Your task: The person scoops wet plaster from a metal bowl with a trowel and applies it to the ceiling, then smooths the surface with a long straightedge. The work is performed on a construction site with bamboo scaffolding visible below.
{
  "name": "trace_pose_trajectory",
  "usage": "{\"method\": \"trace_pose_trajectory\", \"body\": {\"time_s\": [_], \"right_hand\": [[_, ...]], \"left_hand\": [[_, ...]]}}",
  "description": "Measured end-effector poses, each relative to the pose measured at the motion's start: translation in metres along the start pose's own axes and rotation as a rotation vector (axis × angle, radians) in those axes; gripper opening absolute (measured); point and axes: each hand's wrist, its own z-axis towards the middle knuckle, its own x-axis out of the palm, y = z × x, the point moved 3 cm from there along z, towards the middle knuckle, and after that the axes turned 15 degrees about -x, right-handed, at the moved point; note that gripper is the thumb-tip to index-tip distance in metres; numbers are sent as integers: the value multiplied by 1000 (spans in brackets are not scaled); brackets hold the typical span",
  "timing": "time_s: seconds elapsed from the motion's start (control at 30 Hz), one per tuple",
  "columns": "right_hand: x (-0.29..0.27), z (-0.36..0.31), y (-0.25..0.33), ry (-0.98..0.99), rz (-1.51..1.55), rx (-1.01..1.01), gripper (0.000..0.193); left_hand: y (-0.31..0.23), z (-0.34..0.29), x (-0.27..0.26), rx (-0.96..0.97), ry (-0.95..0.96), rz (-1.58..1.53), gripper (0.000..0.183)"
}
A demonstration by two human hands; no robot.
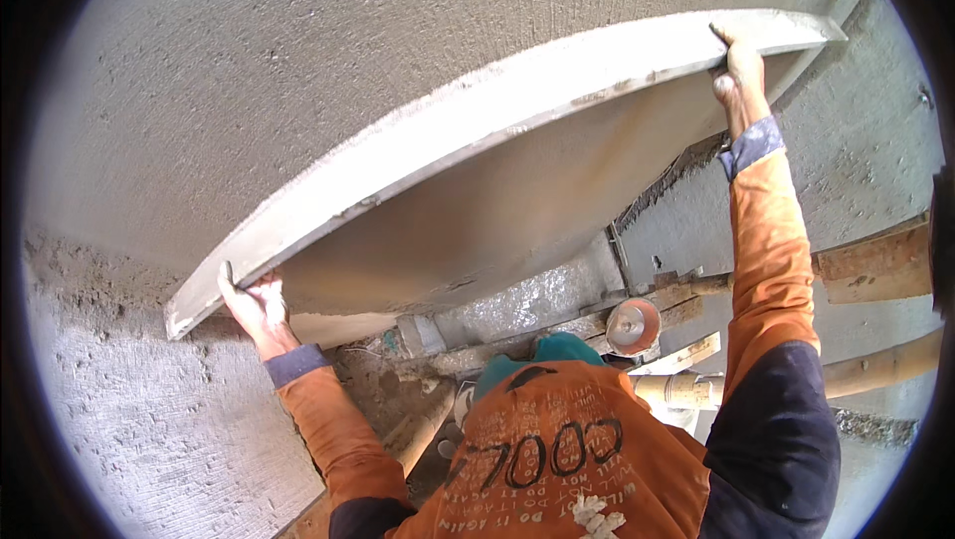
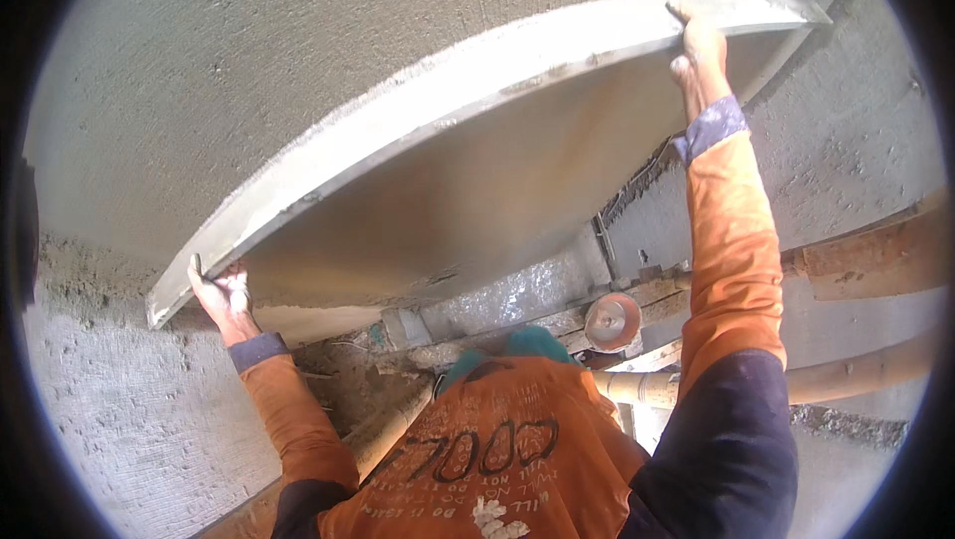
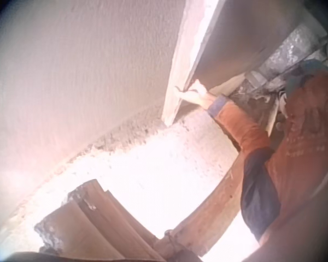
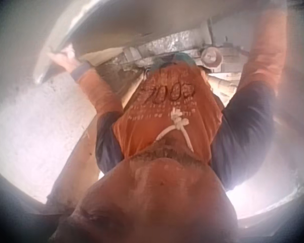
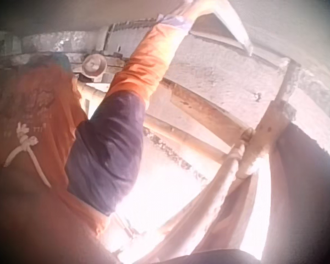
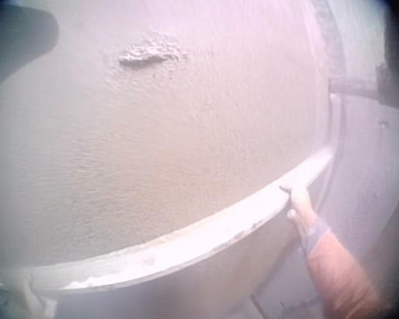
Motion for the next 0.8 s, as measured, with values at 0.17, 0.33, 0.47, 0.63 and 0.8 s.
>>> {"method": "trace_pose_trajectory", "body": {"time_s": [0.17, 0.33, 0.47, 0.63, 0.8], "right_hand": [[-30, -20, -56, -56, 4, 136, 47], [-49, -42, -97, -91, -57, 196, 36], [-57, -60, -121, -107, -73, 189, 34], [-85, -76, -181, -122, -121, 255, 34], [-112, -94, -238, -144, -64, 270, 27]], "left_hand": [[31, 19, -27, -69, -82, 61, 51], [70, 38, -60, -143, -131, 62, 60], [102, 40, -76, -171, -135, 98, 73], [148, 70, -120, -258, -91, 104, 75], [178, 96, -153, -256, -83, 94, 78]]}}
